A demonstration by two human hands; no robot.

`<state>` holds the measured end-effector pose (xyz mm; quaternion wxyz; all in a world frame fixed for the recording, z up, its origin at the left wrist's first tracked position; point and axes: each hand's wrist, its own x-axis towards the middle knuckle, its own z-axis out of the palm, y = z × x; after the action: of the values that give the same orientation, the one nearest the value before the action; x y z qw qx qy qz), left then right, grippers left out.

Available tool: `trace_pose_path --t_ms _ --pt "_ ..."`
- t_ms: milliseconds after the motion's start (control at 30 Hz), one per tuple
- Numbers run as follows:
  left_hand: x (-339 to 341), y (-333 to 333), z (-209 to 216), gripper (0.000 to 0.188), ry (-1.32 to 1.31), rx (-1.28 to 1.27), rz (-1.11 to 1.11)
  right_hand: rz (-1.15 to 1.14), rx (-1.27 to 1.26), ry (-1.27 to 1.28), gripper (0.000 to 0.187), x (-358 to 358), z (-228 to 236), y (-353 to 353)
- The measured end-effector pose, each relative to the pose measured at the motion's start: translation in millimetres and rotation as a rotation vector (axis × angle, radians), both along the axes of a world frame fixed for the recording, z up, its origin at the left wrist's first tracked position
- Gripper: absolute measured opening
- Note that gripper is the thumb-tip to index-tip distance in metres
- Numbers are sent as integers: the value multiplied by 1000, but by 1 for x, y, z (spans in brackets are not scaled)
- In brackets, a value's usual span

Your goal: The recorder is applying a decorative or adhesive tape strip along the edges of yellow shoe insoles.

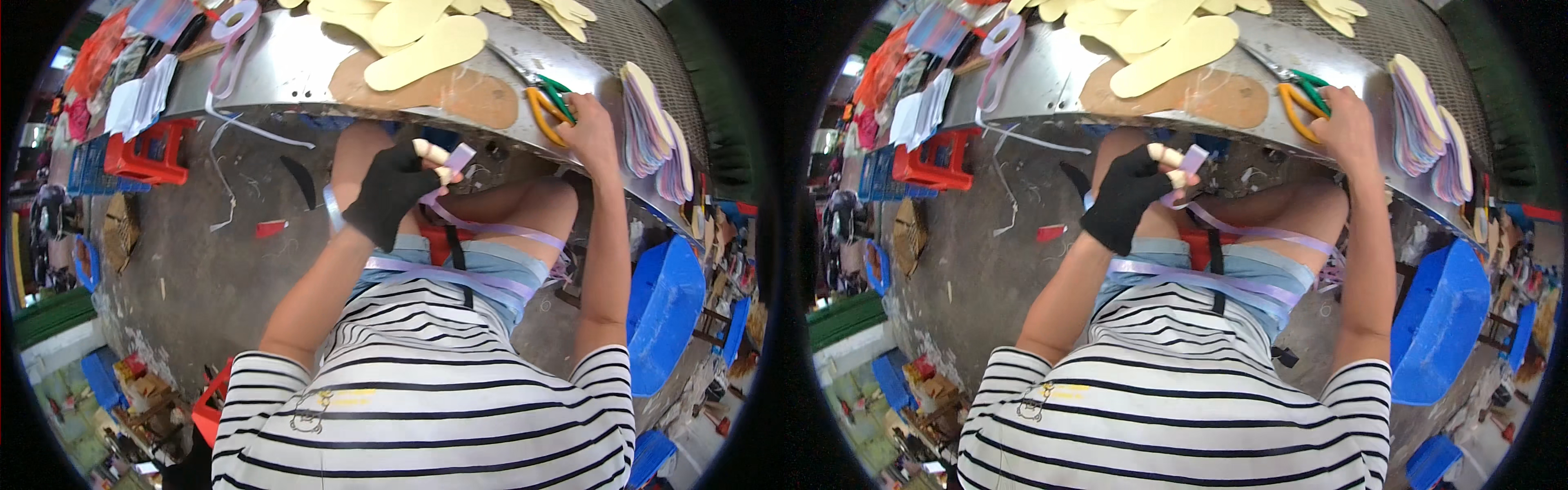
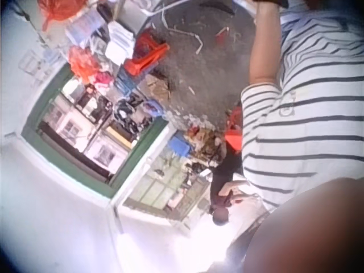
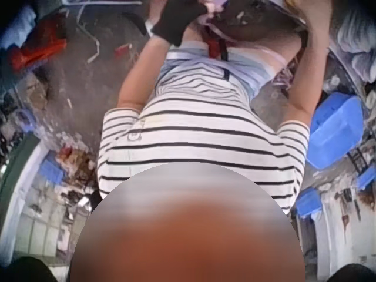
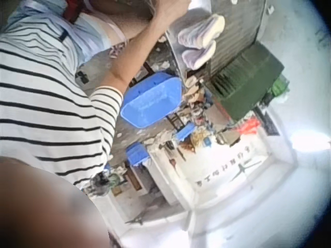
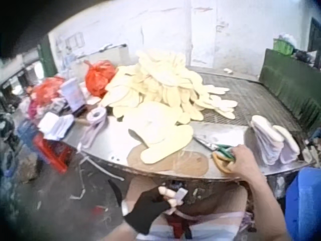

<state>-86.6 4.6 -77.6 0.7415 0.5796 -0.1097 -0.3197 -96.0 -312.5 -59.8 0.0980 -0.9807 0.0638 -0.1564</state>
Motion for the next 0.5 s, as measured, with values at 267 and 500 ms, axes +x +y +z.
trace_pose_path --t_ms 267,500 --pt "10 13 -25 10 94 10 41 147 1071 148 38 -82 2 47" --pt "10 14 -38 8 206 28 10 48 897 440 28 -134 -43 103"
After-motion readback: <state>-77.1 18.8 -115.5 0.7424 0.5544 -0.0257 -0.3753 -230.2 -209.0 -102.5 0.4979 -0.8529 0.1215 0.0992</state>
